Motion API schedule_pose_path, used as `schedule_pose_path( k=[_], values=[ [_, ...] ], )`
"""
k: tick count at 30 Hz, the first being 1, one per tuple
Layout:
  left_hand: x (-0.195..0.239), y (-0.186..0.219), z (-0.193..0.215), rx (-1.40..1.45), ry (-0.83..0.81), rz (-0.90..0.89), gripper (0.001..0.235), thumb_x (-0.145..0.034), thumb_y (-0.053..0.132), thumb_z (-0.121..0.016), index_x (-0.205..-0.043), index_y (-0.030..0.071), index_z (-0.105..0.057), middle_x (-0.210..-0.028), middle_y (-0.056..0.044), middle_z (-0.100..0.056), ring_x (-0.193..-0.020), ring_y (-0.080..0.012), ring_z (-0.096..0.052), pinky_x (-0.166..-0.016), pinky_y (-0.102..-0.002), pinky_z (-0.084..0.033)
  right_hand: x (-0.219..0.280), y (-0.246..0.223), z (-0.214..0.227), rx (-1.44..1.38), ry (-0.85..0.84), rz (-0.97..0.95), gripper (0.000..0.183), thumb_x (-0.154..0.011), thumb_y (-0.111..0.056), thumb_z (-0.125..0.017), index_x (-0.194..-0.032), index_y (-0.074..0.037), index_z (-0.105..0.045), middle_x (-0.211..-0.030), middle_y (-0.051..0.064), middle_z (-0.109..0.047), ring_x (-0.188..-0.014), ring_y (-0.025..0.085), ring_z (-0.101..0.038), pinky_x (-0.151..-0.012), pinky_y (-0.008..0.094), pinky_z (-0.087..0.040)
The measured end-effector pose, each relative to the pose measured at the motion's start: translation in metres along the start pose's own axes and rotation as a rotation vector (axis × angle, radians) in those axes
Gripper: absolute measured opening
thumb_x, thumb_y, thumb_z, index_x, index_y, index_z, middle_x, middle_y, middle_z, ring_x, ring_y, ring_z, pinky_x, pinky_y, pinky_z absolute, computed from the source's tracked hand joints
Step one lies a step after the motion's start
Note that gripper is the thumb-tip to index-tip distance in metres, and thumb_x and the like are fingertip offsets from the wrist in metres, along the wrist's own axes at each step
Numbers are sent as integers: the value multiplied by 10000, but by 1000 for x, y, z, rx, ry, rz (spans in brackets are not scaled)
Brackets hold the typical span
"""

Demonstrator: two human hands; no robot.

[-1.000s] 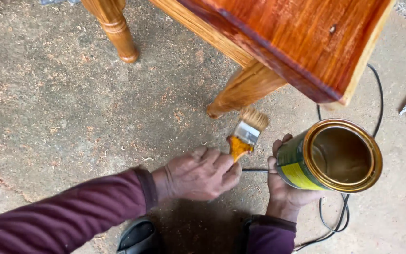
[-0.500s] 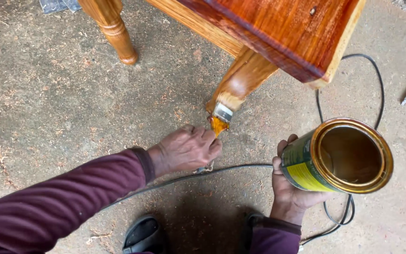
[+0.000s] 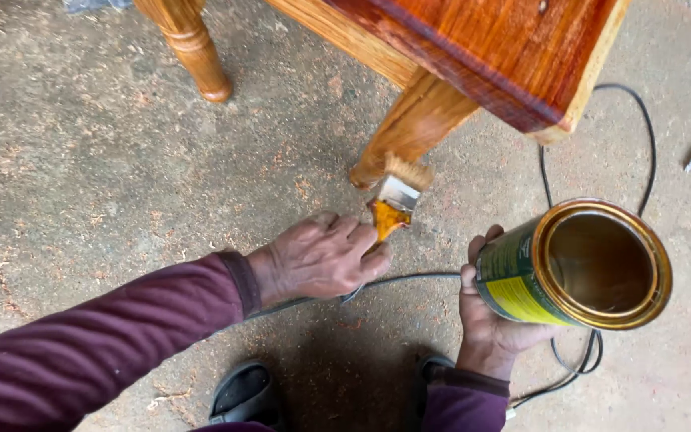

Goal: Staining or painting a wooden table with a brush.

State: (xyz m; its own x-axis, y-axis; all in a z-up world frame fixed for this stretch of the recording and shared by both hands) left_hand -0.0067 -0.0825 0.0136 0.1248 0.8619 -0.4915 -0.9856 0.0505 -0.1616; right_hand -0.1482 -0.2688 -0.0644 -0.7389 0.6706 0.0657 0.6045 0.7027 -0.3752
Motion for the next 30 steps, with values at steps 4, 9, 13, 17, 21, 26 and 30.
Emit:
schedule_pose_path(
  k=[4,9,13,17,21,26,30],
  values=[
    [0,-2,-43,-3,-315,-17,200,-1019,170,-548,-904,26,-626,-681,-68,-588,-509,-93,-550,-364,-270,-501,2,1,0,-2,8,9,817,-940,-765,-547,-1507,-177,-516,-1423,296,-591,-1282,500,-584,-818,534,-627],
    [-2,7,-24,-62,-173,-35,178,-953,205,-567,-952,42,-640,-723,-69,-587,-556,-106,-560,-392,-276,-509,0,-2,0,23,3,2,857,-919,-779,-552,-1511,-160,-516,-1418,293,-596,-1247,501,-594,-838,542,-631],
    [-18,4,42,120,105,24,167,-901,219,-574,-955,70,-626,-761,-48,-556,-641,-175,-614,-491,-322,-542,0,-4,0,26,18,14,846,-919,-778,-552,-1499,-164,-518,-1401,290,-600,-1234,495,-610,-810,524,-631],
    [-3,2,-5,15,13,-10,153,-1001,190,-588,-1005,45,-638,-760,-37,-543,-583,-109,-575,-426,-275,-510,-3,-1,-2,11,28,3,872,-899,-792,-553,-1500,-160,-524,-1397,294,-602,-1250,502,-616,-817,534,-635],
    [1,-4,-16,46,-122,50,137,-932,202,-584,-959,74,-627,-735,-51,-552,-618,-136,-609,-452,-309,-526,-6,-2,-4,0,18,4,871,-899,-782,-547,-1519,-169,-537,-1397,279,-606,-1246,503,-619,-819,551,-635],
    [-16,4,2,63,-49,34,148,-977,182,-605,-980,42,-655,-703,-46,-568,-556,-124,-598,-393,-299,-507,-4,-6,4,10,31,4,874,-909,-793,-543,-1495,-145,-525,-1402,297,-599,-1228,500,-620,-829,544,-634],
    [-4,-4,-36,102,-345,189,166,-899,126,-593,-1018,38,-668,-716,-101,-609,-540,-144,-614,-412,-318,-529,-7,-4,-1,-15,1,-23,857,-929,-772,-539,-1492,-126,-531,-1412,308,-593,-1228,512,-618,-831,552,-632]
  ],
)
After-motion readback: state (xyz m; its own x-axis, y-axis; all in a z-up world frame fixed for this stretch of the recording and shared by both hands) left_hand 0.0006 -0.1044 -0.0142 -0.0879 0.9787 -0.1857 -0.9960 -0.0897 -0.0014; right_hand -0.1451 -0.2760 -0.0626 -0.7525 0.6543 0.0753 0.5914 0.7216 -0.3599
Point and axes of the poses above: each hand's wrist, its own x-axis away from the middle knuckle, its own z-axis out of the back of the hand, y = z × x, the point moved 9 cm from there along -x, towards the middle knuckle
